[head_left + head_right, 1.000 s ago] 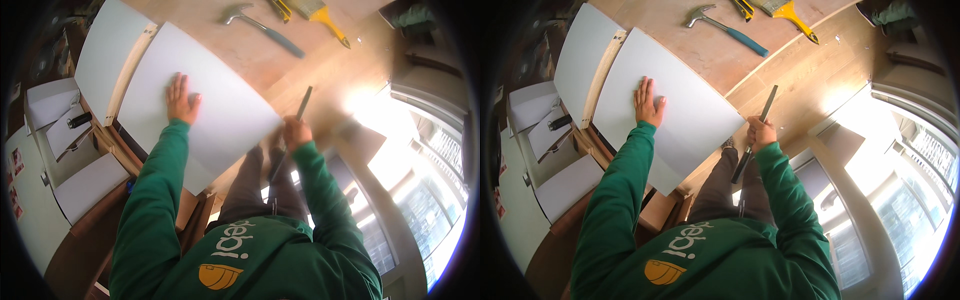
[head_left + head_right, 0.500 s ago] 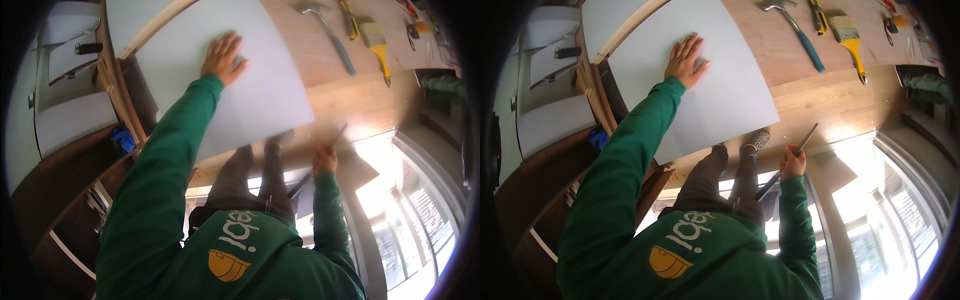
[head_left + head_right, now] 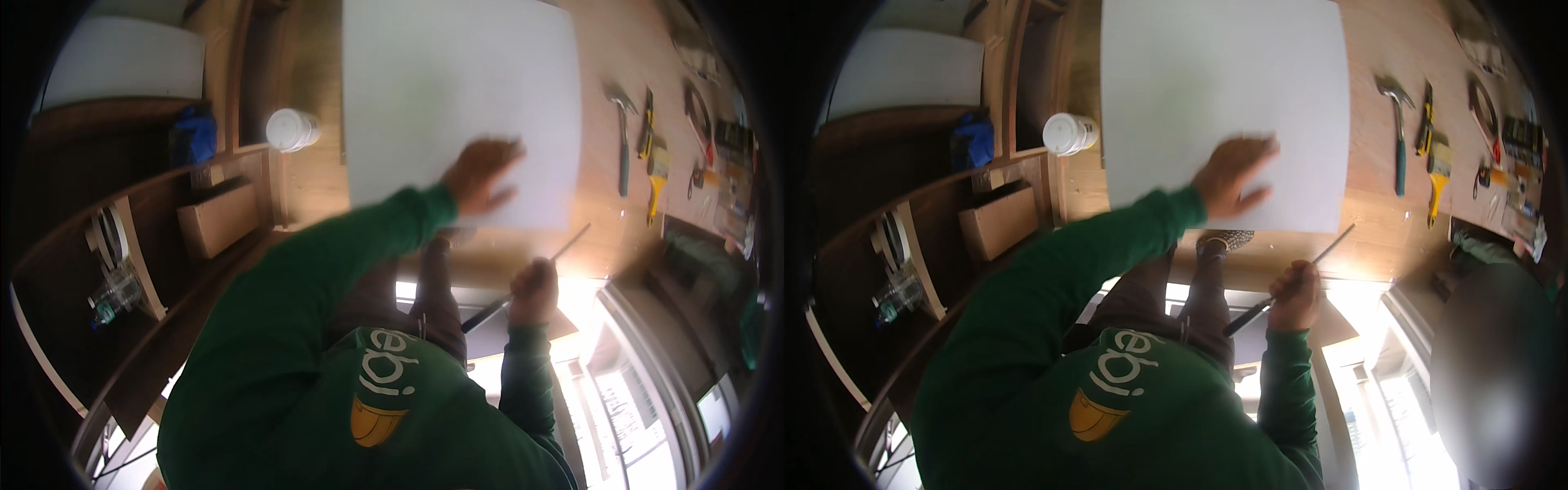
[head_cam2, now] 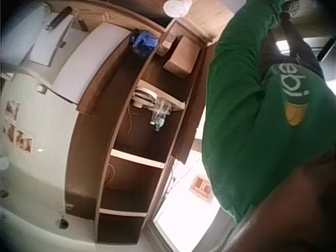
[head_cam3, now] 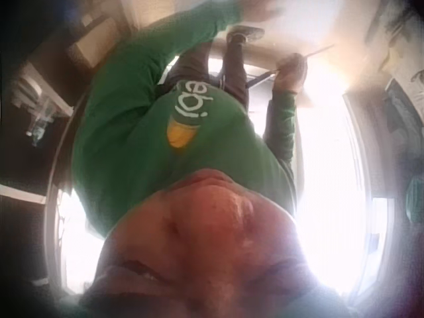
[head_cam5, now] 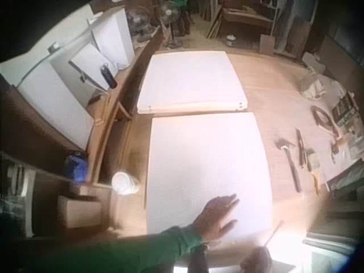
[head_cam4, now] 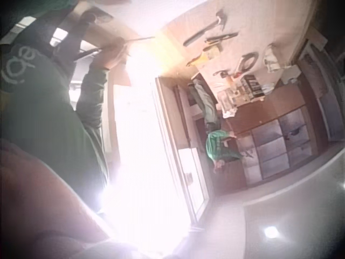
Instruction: The person uses a hand file to smooth the edges of white rectangular boards at a workbench.
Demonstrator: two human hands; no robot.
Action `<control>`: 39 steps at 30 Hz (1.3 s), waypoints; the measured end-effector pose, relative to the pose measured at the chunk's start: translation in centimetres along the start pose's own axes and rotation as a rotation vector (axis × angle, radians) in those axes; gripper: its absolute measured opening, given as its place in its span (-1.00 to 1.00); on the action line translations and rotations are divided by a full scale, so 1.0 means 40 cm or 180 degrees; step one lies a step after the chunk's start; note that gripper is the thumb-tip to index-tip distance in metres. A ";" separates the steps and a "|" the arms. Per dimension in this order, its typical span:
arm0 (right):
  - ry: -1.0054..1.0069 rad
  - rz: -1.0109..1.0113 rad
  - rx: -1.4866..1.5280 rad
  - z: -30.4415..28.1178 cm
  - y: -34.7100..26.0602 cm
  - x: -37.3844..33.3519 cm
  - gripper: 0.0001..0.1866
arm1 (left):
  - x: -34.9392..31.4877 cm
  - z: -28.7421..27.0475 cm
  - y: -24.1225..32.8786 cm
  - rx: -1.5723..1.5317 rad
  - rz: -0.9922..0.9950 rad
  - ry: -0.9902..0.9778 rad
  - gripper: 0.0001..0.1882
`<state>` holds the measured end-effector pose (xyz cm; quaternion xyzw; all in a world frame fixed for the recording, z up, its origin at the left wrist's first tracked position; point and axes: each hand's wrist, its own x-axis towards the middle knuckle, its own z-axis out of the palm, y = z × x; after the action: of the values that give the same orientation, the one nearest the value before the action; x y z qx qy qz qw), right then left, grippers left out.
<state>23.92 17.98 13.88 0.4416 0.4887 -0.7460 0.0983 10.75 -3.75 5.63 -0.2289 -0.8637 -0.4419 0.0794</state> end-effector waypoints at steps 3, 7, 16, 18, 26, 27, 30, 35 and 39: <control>-0.0442 -0.0379 -0.0758 0.157 0.030 -0.055 -0.65 | -0.259 -0.078 0.119 -0.0620 -0.0537 0.0006 -0.46; -0.1253 -0.0361 -0.1398 0.309 0.117 -0.107 -0.70 | -0.498 -0.262 0.179 -0.0839 -0.2273 -0.0033 -0.53; -0.1613 -0.0147 -0.2685 0.462 0.204 -0.173 -0.75 | -0.718 -0.252 0.030 -0.2258 -0.3634 0.1203 -0.50; -0.1574 -0.0126 -0.2740 0.470 0.213 -0.172 -0.76 | -0.727 -0.234 0.027 -0.2399 -0.3614 0.1183 -0.49; -0.1580 -0.0206 -0.2557 0.518 0.266 -0.181 -0.77 | -0.703 -0.243 0.054 -0.2945 -0.3725 0.1201 -0.38; -0.1597 -0.0299 -0.2629 0.527 0.276 -0.186 -0.77 | -0.711 -0.242 0.050 -0.3165 -0.3915 0.1137 -0.36; -0.1516 -0.0429 -0.2790 0.556 0.303 -0.202 -0.78 | -0.722 -0.245 0.045 -0.3255 -0.4174 0.1016 -0.32; -0.1663 -0.0429 -0.3480 0.590 0.361 -0.212 -0.81 | -0.696 -0.317 0.099 -0.1951 -0.3089 0.1112 -0.35; -0.2363 -0.1238 -0.3810 0.613 0.430 -0.222 -0.83 | -0.672 -0.320 0.112 -0.2588 -0.3099 0.1669 -0.40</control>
<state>25.33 -13.21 12.77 -0.0646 0.8168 -0.4557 0.3478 35.72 -20.48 7.39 0.2884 -0.5860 -0.7572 -0.0140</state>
